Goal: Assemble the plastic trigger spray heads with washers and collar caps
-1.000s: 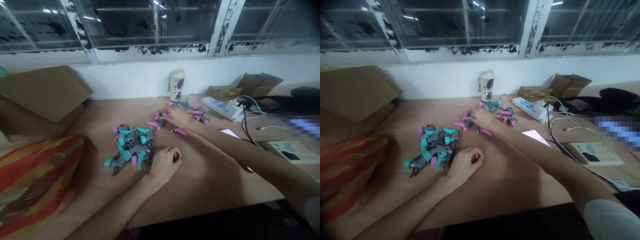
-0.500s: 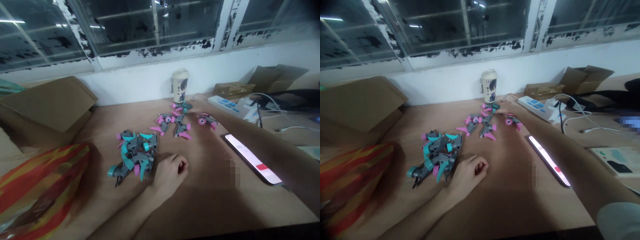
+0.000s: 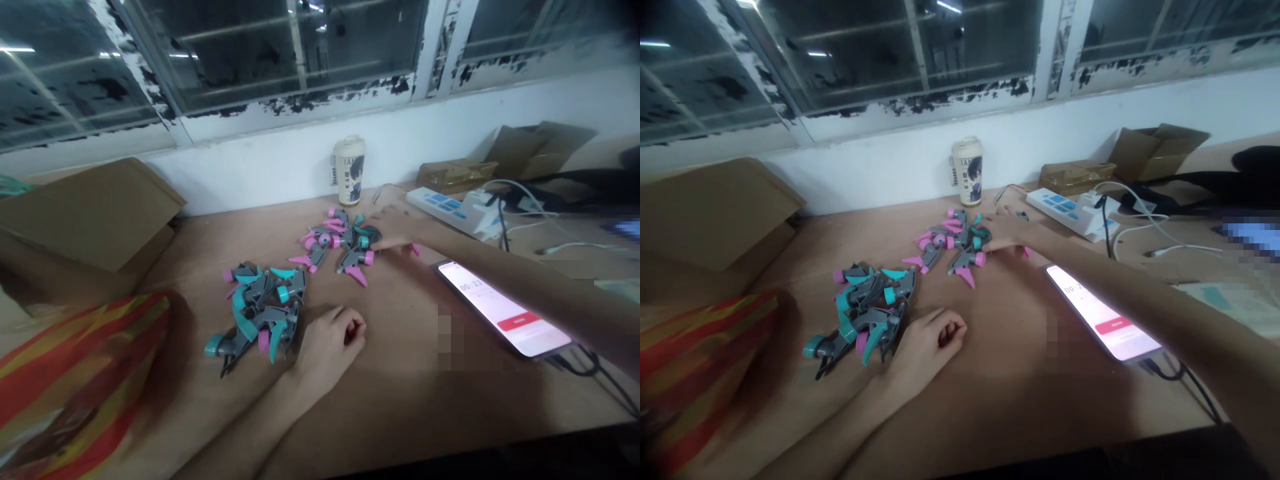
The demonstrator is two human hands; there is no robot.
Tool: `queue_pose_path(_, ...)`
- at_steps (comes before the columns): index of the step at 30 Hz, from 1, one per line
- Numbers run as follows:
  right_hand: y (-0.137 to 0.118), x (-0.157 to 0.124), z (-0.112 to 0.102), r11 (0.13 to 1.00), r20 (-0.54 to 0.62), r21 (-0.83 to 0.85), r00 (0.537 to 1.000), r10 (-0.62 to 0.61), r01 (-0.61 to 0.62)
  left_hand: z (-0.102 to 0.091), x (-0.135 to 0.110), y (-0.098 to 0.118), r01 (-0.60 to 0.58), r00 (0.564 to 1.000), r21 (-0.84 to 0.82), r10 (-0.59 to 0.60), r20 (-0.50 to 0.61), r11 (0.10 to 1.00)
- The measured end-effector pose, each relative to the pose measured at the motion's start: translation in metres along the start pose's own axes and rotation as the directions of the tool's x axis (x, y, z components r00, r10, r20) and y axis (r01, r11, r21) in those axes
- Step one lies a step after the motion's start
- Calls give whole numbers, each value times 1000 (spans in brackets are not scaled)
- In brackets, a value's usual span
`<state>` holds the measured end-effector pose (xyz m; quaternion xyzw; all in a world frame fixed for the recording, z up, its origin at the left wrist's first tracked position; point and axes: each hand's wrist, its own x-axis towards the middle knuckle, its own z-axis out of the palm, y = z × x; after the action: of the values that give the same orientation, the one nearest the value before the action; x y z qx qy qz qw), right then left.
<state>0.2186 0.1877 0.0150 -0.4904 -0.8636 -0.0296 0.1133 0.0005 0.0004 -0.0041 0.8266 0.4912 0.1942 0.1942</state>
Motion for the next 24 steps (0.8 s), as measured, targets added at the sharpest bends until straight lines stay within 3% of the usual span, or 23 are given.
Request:
queue_pose_path(6, -29, -46, -10, 989, 115, -23, 983, -145, 149, 1, 0, -1, -15, 999, 29, 16, -29, 999)
queue_pose_path(9, -38, -63, -14, 982, 119, -24, 975, -185, 190, 1, 2, -3, -5, 998, 30, 7, -60, 1000)
queue_pose_path(14, -44, -87, -13, 984, 66, -30, 983, -172, 175, 3, 7, -6, 20, 994, 14, -18, -111, 1000)
queue_pose_path(19, -48, -102, -11, 986, 33, -45, 987, -158, 159, 6, 19, -10, 57, 989, 194, -29, -145, 979)
queue_pose_path(24, -48, -104, -11, 999, -35, -15, 998, -42, 42, 4, 35, -6, 140, 980, 288, -90, -180, 947)
